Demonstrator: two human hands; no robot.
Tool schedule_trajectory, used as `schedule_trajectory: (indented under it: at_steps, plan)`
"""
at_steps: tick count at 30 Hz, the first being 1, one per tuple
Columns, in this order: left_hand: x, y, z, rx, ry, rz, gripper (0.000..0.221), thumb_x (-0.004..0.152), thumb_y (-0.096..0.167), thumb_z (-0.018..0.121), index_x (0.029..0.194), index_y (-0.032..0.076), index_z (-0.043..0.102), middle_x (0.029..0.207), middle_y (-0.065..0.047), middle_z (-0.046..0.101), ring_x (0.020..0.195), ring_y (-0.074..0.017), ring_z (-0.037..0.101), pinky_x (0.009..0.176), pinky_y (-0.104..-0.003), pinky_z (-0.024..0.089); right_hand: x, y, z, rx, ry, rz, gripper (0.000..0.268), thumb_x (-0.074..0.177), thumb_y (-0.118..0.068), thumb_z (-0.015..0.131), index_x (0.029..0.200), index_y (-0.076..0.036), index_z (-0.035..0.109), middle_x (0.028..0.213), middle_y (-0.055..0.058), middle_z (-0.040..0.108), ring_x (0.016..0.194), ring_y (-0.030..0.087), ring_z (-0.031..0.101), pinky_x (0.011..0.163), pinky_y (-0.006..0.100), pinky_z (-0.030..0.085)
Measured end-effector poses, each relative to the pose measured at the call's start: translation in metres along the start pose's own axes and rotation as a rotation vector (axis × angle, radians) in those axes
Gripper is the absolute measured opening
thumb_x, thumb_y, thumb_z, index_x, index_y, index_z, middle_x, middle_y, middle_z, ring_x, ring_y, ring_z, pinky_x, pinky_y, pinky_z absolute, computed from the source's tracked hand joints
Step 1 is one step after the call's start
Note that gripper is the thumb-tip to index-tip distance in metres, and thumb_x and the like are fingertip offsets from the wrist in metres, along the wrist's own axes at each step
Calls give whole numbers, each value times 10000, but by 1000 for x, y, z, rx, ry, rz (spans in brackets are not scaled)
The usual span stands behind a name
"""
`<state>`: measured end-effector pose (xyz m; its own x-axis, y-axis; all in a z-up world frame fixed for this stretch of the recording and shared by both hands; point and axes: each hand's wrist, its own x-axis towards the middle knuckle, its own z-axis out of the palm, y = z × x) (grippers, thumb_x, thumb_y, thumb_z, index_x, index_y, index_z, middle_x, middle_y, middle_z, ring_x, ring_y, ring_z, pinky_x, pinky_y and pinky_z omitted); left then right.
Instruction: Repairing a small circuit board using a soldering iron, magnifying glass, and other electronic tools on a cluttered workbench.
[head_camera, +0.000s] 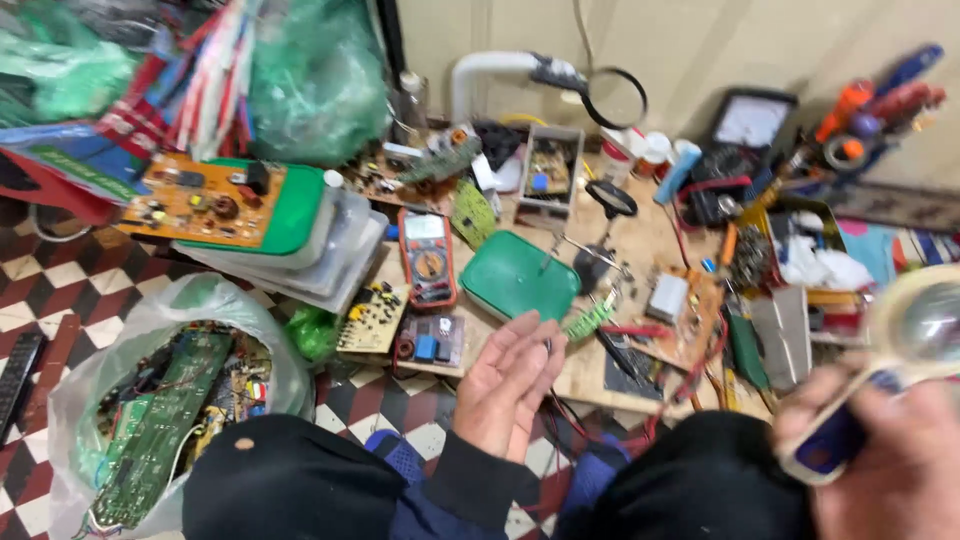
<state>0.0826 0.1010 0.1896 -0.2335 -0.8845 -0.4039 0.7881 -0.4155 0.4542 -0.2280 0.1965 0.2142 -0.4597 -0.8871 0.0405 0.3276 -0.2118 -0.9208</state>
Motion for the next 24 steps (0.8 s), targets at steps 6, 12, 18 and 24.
schedule_trajectory:
  at_steps: [6, 12, 18, 24]
  plan:
    - [3, 8, -20, 295, -30, 227, 505, 927, 87, 793, 1413, -12, 697, 1423, -272, 765, 1332, -374, 764, 1147, -419, 645, -19, 50, 163, -73, 91, 219, 250, 887, -35, 699, 1122, 29, 643, 690, 127, 502, 502, 173, 376, 485, 306, 259]
    - [-10, 18, -17, 768, 46, 480, 414, 959, 167, 804, 1364, 91, 768, 1299, -141, 874, 1185, -206, 871, 1040, -303, 700, -16, 97, 197, -66, 21, 455, 172, 1045, -101, 693, 1054, 70, 683, 602, 81, 351, 403, 120, 185, 415, 334, 112]
    - [-11, 24, -16, 1060, -11, 783, 378, 1016, 110, 749, 1393, 90, 735, 1298, -128, 849, 1142, -221, 878, 981, -319, 737, -15, 106, 203, -124, 68, 516, 106, 996, -79, 768, 1006, 10, 711, 497, 24, 244, 403, 116, 190, 411, 336, 117]
    - [-1, 18, -16, 1312, -17, 1136, 335, 1057, 28, 725, 1383, 106, 738, 1292, -67, 835, 1121, -174, 855, 965, -288, 693, -11, 117, 192, -135, 98, 555, 86, 993, -71, 792, 978, -13, 730, 516, 7, 270, 418, 106, 206, 411, 323, 130]
